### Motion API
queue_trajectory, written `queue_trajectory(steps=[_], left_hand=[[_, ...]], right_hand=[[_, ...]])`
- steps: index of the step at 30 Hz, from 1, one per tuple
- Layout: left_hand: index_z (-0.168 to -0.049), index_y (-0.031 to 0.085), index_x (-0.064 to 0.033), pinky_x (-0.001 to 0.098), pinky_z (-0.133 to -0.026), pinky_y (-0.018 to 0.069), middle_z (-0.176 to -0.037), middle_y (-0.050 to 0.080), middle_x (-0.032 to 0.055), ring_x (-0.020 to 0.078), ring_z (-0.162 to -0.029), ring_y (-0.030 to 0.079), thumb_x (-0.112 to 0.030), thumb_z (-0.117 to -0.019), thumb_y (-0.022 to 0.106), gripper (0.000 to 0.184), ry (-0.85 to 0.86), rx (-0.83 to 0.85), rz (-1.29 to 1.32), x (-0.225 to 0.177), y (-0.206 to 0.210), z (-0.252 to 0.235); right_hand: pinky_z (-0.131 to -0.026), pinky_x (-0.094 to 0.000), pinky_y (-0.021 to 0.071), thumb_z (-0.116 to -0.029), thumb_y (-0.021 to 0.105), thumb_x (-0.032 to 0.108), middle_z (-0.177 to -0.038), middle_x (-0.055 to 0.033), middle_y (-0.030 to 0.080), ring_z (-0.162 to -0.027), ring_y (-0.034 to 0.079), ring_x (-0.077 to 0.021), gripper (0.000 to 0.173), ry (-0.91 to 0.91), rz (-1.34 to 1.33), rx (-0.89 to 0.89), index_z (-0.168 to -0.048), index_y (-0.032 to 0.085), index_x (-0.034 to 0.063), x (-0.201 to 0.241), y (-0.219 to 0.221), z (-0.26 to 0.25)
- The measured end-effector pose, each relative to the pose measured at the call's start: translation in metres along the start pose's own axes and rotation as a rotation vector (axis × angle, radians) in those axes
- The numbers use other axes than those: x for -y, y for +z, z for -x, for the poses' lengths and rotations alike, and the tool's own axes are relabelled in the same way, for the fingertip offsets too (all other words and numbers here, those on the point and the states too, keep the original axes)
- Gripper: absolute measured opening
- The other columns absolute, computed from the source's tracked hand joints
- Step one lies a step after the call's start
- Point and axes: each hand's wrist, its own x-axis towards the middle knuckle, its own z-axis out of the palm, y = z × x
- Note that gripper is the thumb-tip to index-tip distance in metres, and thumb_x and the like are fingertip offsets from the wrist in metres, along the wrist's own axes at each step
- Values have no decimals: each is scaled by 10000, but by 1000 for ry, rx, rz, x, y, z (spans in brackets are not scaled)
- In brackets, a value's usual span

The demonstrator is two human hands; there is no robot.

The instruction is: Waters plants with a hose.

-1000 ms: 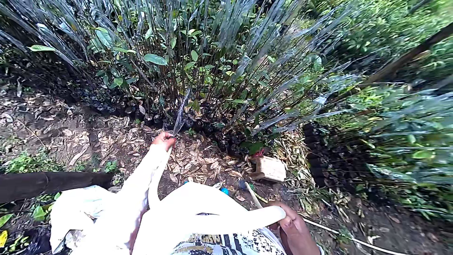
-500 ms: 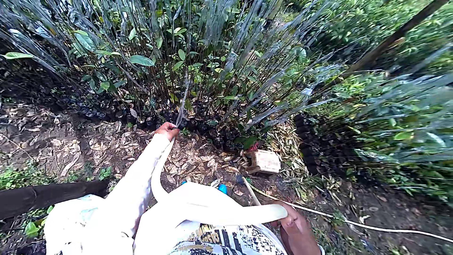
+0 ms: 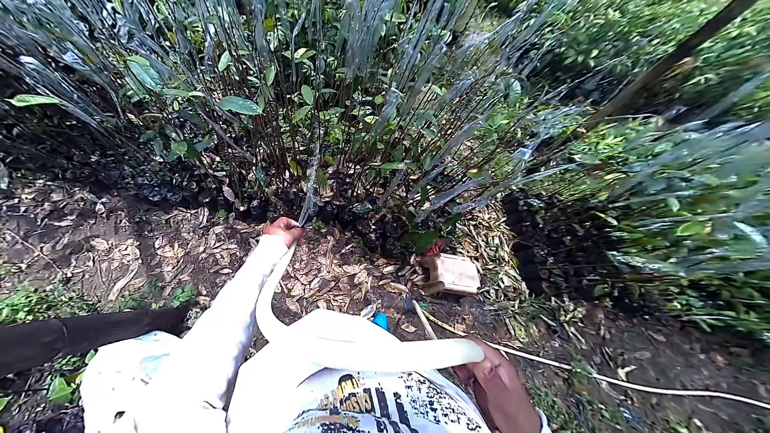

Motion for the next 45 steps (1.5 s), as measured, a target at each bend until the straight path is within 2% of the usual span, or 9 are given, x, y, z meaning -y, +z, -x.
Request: queue_trajectory(steps=[8, 12, 18, 25, 30, 33, 39, 42, 45], left_hand=[[-1266, 561, 7, 246, -575, 481, -812, 643, 67, 84, -582, 555, -136, -1025, 617, 286, -4, 65, 81, 0, 11, 10], [-1244, 538, 16, 218, -508, 471, -757, 633, 71, 79, -528, 551, -84, -1014, 626, 266, 19, 50, 178, -9, 15, 7], [-1263, 553, 24, 252, -527, 489, -801, 654, 94, 97, -544, 557, -126, -1016, 632, 300, 96, 88, 117, -17, 21, -11], [-1231, 576, 27, 247, -556, 493, -802, 651, 83, 92, -571, 564, -128, -1013, 645, 276, 67, 100, 34, -25, 27, -13], [-1308, 539, 16, 244, -556, 486, -785, 641, 85, 86, -564, 555, -105, -990, 677, 367, 34, 83, 53, -23, 34, -11], [-1257, 564, 23, 257, -567, 497, -798, 647, 81, 92, -575, 560, -119, -993, 667, 317, 44, 71, 21, -21, 44, -9], [-1252, 574, 39, 323, -688, 518, -863, 680, 102, 119, -672, 600, -142, -996, 654, 324, 43, 5, -17, -27, 71, 2], [-1239, 578, 26, 296, -640, 515, -836, 675, 82, 101, -635, 592, -142, -994, 655, 307, 15, -24, -17, -27, 87, 4], [-1249, 591, 30, 359, -720, 532, -898, 679, 116, 152, -713, 619, -145, -994, 646, 314, -1, -39, -36, -27, 103, 11]], right_hand=[[-664, -90, 491, -940, 548, 650, -799, 242, 665, -714, 592, 124, 332, -26, -28, 27, -941, 702, 355, -2, -3, -5], [-670, -88, 491, -943, 556, 639, -810, 233, 665, -732, 597, 122, 330, -51, -44, 38, -955, 700, 343, -4, -5, -6], [-667, -88, 487, -961, 536, 629, -827, 236, 675, -735, 598, 124, 334, -85, -50, 32, -1001, 710, 347, -6, -10, -5], [-680, -95, 498, -958, 544, 632, -817, 221, 679, -740, 610, 113, 346, -70, -58, -7, -981, 714, 331, -10, -15, -2], [-662, -89, 488, -950, 569, 621, -806, 222, 671, -723, 598, 118, 326, -42, -99, -15, -965, 715, 330, -11, -22, -2], [-672, -88, 494, -952, 580, 604, -824, 224, 682, -736, 604, 122, 312, -37, -124, 0, -977, 721, 327, -14, -34, -2], [-679, -86, 488, -974, 556, 590, -827, 223, 684, -738, 600, 126, 314, -36, -155, 33, -992, 719, 322, -19, -75, -2], [-681, -83, 483, -967, 554, 611, -816, 228, 669, -743, 595, 129, 322, -49, -142, 59, -960, 706, 327, -22, -99, -3], [-691, -94, 498, -954, 571, 616, -814, 219, 678, -748, 607, 120, 325, -52, -146, 73, -957, 714, 324, -23, -121, -4]])
